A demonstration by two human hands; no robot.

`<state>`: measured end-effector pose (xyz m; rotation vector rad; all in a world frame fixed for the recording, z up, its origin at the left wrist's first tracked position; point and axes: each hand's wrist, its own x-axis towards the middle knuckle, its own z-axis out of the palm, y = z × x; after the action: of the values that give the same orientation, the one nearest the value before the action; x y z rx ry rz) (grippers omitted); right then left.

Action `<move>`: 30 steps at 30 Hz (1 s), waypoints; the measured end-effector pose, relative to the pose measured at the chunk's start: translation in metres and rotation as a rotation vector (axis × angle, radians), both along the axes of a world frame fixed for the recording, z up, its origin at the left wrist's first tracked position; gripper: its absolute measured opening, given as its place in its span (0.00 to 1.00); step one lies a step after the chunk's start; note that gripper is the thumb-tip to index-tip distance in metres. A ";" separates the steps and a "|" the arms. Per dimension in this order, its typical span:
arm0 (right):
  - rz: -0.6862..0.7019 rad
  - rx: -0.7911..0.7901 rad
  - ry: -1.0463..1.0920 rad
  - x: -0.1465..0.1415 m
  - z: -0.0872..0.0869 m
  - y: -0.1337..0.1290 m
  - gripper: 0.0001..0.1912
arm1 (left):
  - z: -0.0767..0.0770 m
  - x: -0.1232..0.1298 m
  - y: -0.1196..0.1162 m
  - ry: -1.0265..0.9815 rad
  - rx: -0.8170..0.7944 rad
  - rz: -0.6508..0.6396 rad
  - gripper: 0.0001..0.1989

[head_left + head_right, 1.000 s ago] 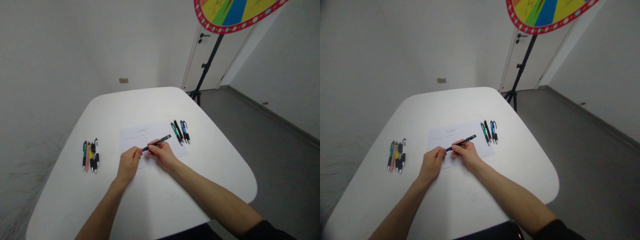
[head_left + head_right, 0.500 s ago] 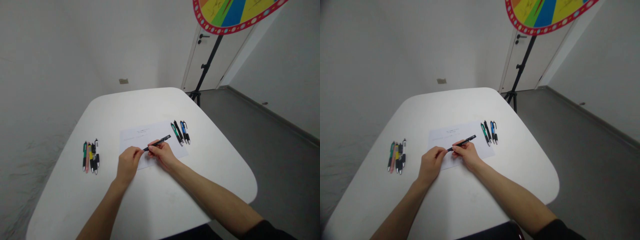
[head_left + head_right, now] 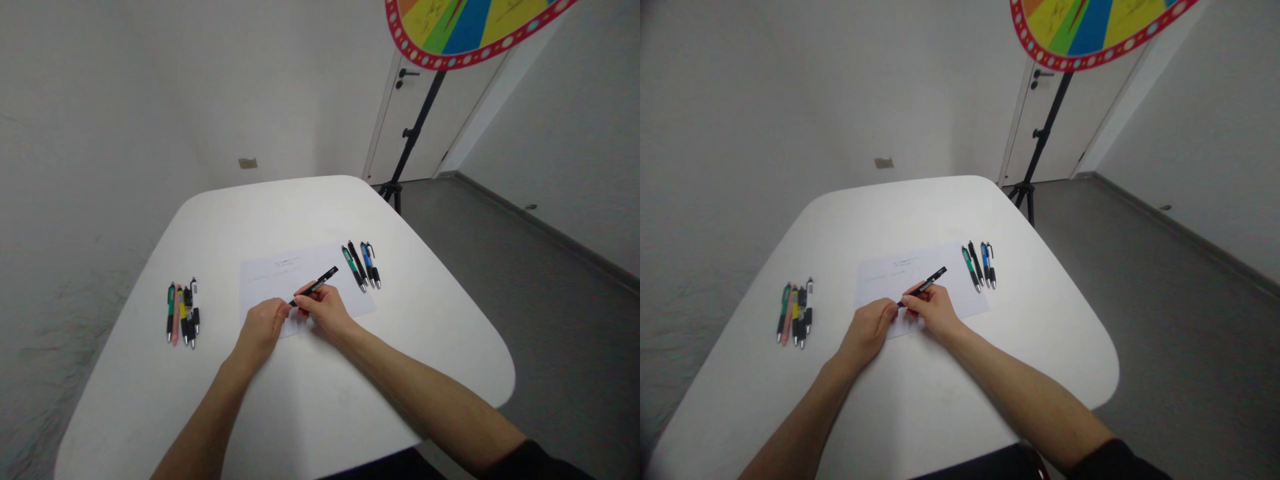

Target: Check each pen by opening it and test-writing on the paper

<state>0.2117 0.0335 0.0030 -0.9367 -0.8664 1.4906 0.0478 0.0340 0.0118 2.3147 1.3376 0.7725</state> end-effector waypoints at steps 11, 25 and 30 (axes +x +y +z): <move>-0.023 -0.084 -0.030 -0.002 -0.001 -0.001 0.16 | -0.009 0.001 -0.001 0.145 0.170 -0.025 0.22; -0.023 -0.064 0.736 0.066 0.022 0.021 0.31 | -0.016 0.002 -0.003 0.173 0.221 -0.020 0.17; -0.013 -0.058 0.794 0.075 0.021 0.024 0.26 | -0.016 -0.002 -0.002 0.197 0.184 0.027 0.15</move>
<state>0.2871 0.0579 0.0244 -0.3173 -0.2342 1.6881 0.0454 0.0317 -0.0042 2.5795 1.4363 0.7174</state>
